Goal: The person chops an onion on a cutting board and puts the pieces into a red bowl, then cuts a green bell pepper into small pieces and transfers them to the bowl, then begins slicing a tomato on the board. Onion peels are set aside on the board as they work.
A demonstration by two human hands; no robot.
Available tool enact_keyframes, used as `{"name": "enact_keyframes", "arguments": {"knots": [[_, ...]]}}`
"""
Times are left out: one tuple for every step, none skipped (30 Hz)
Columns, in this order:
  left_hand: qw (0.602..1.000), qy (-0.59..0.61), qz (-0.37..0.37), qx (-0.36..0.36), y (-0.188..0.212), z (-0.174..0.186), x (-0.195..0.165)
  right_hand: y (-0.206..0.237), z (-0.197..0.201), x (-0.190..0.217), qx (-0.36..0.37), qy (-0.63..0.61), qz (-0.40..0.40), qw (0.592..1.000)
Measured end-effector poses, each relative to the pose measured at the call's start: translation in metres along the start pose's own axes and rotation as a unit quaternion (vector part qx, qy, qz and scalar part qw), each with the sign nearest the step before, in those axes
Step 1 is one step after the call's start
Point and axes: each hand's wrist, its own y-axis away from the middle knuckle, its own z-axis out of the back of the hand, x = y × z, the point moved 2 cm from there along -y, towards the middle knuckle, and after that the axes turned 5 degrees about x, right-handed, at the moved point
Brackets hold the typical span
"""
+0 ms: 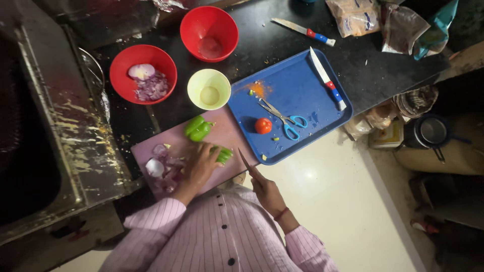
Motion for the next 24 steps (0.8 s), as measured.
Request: {"name": "enact_keyframes", "arguments": {"knots": [[0.999,0.007,0.040,0.006,0.005,-0.003,-0.006,-0.002,-0.001,0.001,0.004,-0.018,0.010,1.000],[0.997,0.013,0.081,0.011,0.006,-0.004,-0.009,-0.004,-0.002,0.002,0.008,-0.035,0.022,0.999],[0.999,-0.008,0.033,-0.029,0.005,-0.002,-0.013,-0.006,-0.003,0.002,0.013,-0.051,0.035,0.998],[0.997,-0.030,-0.014,-0.069,0.004,0.000,-0.016,-0.008,-0.004,0.002,0.024,-0.035,0.013,0.999],[0.991,-0.053,-0.060,-0.108,0.001,0.003,-0.017,-0.010,-0.005,0.000,0.035,-0.019,-0.007,0.999],[0.991,-0.055,-0.101,-0.074,-0.004,0.003,-0.015,-0.012,-0.006,-0.001,0.047,-0.003,-0.028,0.998],[0.988,-0.057,-0.140,-0.038,-0.011,0.003,-0.012,-0.014,-0.006,-0.001,0.042,-0.009,-0.018,0.999],[0.982,-0.059,-0.178,-0.002,-0.014,0.003,-0.010,-0.016,-0.005,-0.001,0.038,-0.014,-0.007,0.999],[0.983,-0.047,-0.178,-0.001,-0.015,0.003,-0.008,-0.017,-0.004,-0.002,0.033,-0.019,0.004,0.999],[0.983,-0.037,-0.179,-0.001,-0.016,0.004,-0.007,-0.018,-0.004,-0.004,0.039,-0.014,-0.016,0.999],[0.983,-0.028,-0.182,0.000,-0.014,0.004,-0.005,-0.019,-0.005,-0.006,0.044,-0.010,-0.035,0.998],[0.985,-0.042,-0.166,-0.012,-0.012,0.005,-0.005,-0.019,-0.005,-0.008,0.049,-0.006,-0.054,0.997],[0.987,-0.056,-0.151,-0.023,-0.006,0.004,-0.008,-0.018,-0.006,-0.008,0.042,-0.005,-0.028,0.999],[0.987,-0.069,-0.138,-0.034,-0.001,0.004,-0.011,-0.017,-0.007,-0.008,0.034,-0.004,-0.002,0.999],[0.993,-0.060,-0.096,-0.023,0.003,0.002,-0.013,-0.016,-0.008,-0.008,0.026,-0.002,0.023,0.999],[0.997,-0.050,-0.053,-0.011,0.007,0.000,-0.016,-0.015,-0.009,-0.008,0.014,-0.015,0.040,0.999],[0.999,-0.040,-0.011,0.000,0.010,-0.003,-0.019,-0.015,-0.010,-0.007,0.001,-0.027,0.056,0.998],[0.999,-0.028,-0.002,-0.036,0.013,-0.004,-0.024,-0.014,-0.011,-0.006,-0.011,-0.039,0.072,0.997],[0.997,-0.017,0.006,-0.071,0.016,-0.005,-0.027,-0.013,-0.014,-0.006,0.012,-0.028,0.067,0.997],[0.994,-0.005,0.014,-0.107,0.017,-0.006,-0.030,-0.013,-0.016,-0.004,0.035,-0.017,0.062,0.997],[0.995,-0.028,0.027,-0.096,0.020,-0.008,-0.030,-0.013,-0.018,-0.003,0.059,-0.006,0.056,0.997],[0.995,-0.049,0.040,-0.083,0.026,-0.009,-0.029,-0.013,-0.018,0.000,0.059,-0.004,0.068,0.996],[0.994,-0.071,0.052,-0.070,0.029,-0.011,-0.028,-0.013,-0.018,0.003,0.059,-0.003,0.080,0.995],[0.996,-0.047,0.055,-0.061,0.030,-0.013,-0.027,-0.014,-0.019,0.006,0.057,-0.002,0.093,0.994]]}}
